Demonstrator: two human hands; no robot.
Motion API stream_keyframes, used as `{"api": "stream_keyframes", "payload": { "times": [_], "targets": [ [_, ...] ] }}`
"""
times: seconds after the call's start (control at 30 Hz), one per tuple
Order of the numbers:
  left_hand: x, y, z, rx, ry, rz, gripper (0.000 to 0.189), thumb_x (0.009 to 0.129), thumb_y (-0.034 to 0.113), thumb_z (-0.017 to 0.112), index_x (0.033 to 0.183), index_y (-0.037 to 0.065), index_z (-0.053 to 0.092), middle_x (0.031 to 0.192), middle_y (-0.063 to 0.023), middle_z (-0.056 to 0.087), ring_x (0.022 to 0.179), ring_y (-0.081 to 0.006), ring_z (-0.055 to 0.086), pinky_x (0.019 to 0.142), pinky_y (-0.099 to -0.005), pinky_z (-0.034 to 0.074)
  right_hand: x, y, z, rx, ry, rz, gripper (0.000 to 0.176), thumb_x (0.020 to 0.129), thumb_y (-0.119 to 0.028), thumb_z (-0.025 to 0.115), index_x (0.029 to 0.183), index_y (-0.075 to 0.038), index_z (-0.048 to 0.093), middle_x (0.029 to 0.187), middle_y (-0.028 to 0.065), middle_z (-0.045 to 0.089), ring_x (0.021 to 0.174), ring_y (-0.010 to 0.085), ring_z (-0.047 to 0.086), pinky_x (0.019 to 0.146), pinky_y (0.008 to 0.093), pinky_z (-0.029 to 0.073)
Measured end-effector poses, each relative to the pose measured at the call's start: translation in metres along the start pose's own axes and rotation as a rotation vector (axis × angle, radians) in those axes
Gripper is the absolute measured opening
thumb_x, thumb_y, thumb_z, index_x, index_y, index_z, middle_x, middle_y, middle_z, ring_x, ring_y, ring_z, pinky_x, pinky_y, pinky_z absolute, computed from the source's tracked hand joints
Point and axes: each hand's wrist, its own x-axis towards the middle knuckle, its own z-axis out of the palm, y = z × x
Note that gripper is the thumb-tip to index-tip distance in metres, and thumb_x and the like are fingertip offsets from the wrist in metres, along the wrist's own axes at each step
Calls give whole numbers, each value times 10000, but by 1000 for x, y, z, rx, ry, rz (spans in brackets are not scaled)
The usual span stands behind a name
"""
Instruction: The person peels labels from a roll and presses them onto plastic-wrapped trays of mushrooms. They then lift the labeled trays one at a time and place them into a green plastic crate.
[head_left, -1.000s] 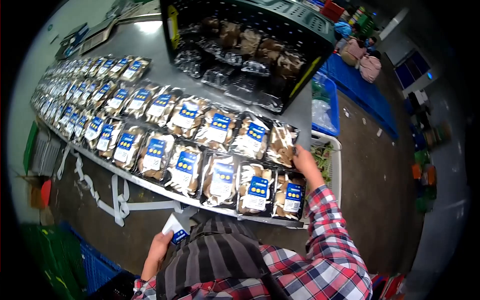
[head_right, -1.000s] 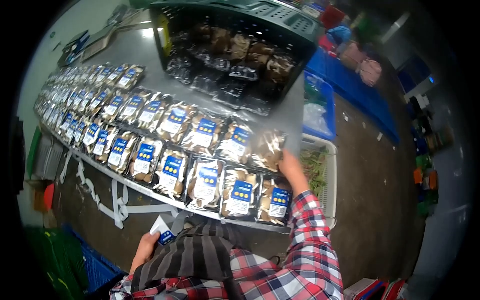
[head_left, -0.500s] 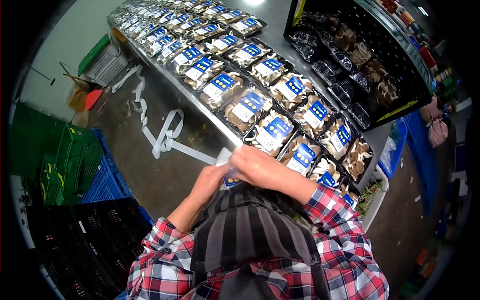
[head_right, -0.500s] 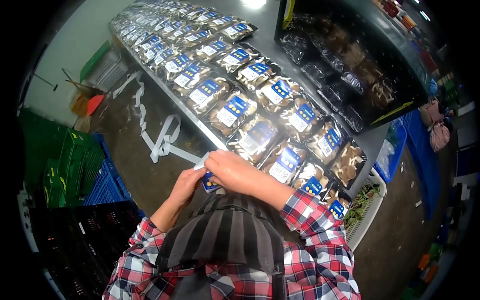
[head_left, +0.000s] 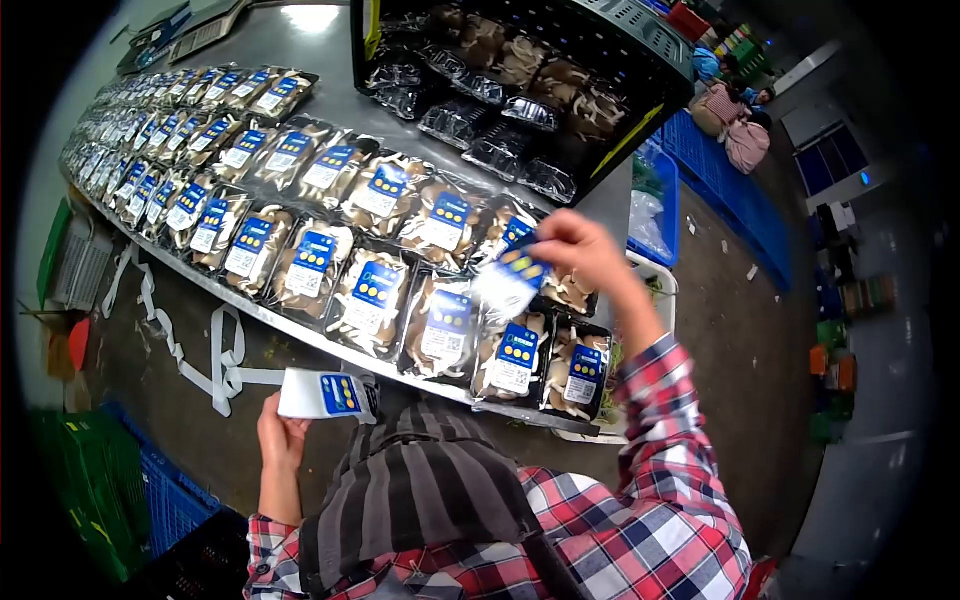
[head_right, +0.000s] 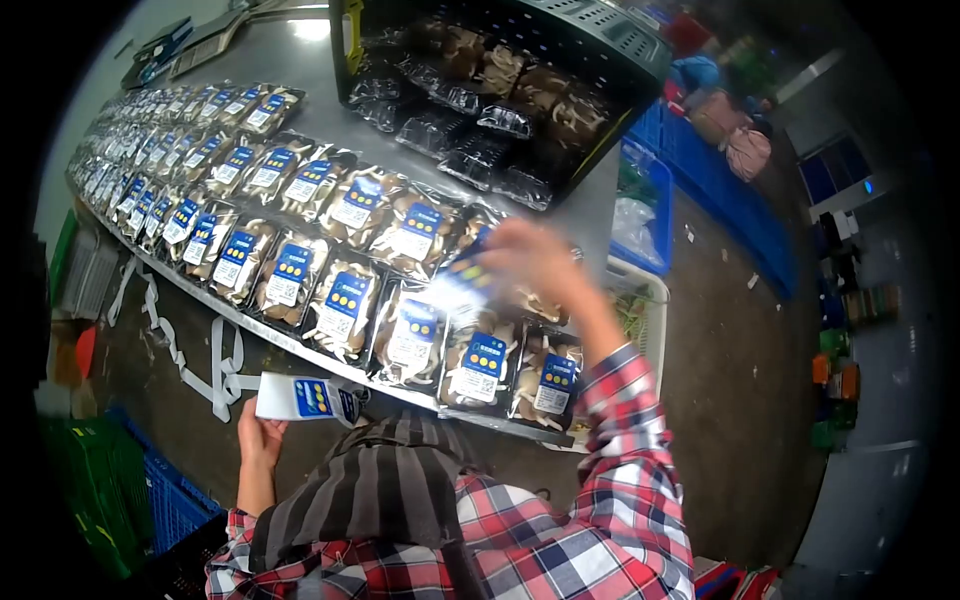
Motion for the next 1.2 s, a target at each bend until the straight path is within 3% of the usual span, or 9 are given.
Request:
{"api": "stream_keyframes", "payload": {
  "times": [0.27,0.4,0.47,0.57,0.67,0.73,0.83,1.0,1.2],
  "targets": [
    [-36,-4,22,185,-97,-72,297,840,198,543,995,-56,543,933,-115,605,843,-210,602,743,-334,486,27,127,-112,-14,-146,222,153,795,-145,669,764,-85,532,591,-38,501,465,46,435,409,196,330],
    [-54,-13,31,337,-121,-209,307,836,219,569,948,-67,568,907,-109,611,803,-200,595,728,-317,473,51,206,-90,-370,-122,-3,258,723,-218,726,873,-83,565,710,10,588,660,125,556,561,272,430],
    [-60,-20,29,347,-156,-244,371,843,267,589,994,-71,557,926,-117,614,829,-205,599,750,-325,477,46,178,-80,-728,22,-39,406,677,-326,747,929,-75,551,787,110,624,726,257,594,619,339,444],
    [-80,-13,39,372,-219,-364,464,843,303,600,1101,-74,516,1011,-125,607,921,-207,585,843,-320,453,68,160,-75,-711,383,-44,352,722,-307,710,916,-61,548,741,111,604,646,292,587,581,376,448],
    [-80,-28,22,347,-292,-408,471,839,257,606,1179,-43,476,1102,-109,579,992,-196,559,889,-303,423,108,142,-57,-854,498,-356,373,721,-189,680,1036,-66,524,963,137,569,891,288,550,732,367,459],
    [-90,-25,33,381,-281,-417,466,836,227,610,1199,-26,463,1119,-98,572,1002,-188,553,890,-299,421,140,149,-40,-1135,446,-289,710,689,-164,690,1309,-129,347,1279,189,401,1142,383,405,907,421,403],
    [-98,-25,29,366,-279,-437,446,843,153,598,1224,-19,443,1126,-82,566,1001,-158,542,889,-283,412,175,170,-34,-1348,405,-146,733,706,-75,596,1357,-237,302,1351,208,329,1167,477,356,910,508,372],
    [-98,-38,-3,476,-299,-386,442,854,120,581,1254,-2,441,1160,-39,528,1062,-122,469,939,-251,339,199,144,-63,-1393,211,-135,656,699,-42,554,1303,-222,372,1216,177,443,1054,435,459,740,461,486],
    [-86,-42,-21,406,-289,-445,448,864,139,566,1269,3,434,1159,-24,515,1041,-102,449,925,-241,329,163,16,-95,-809,525,-375,341,691,-100,548,1027,-63,596,852,189,631,783,350,607,705,388,489]
  ]
}}
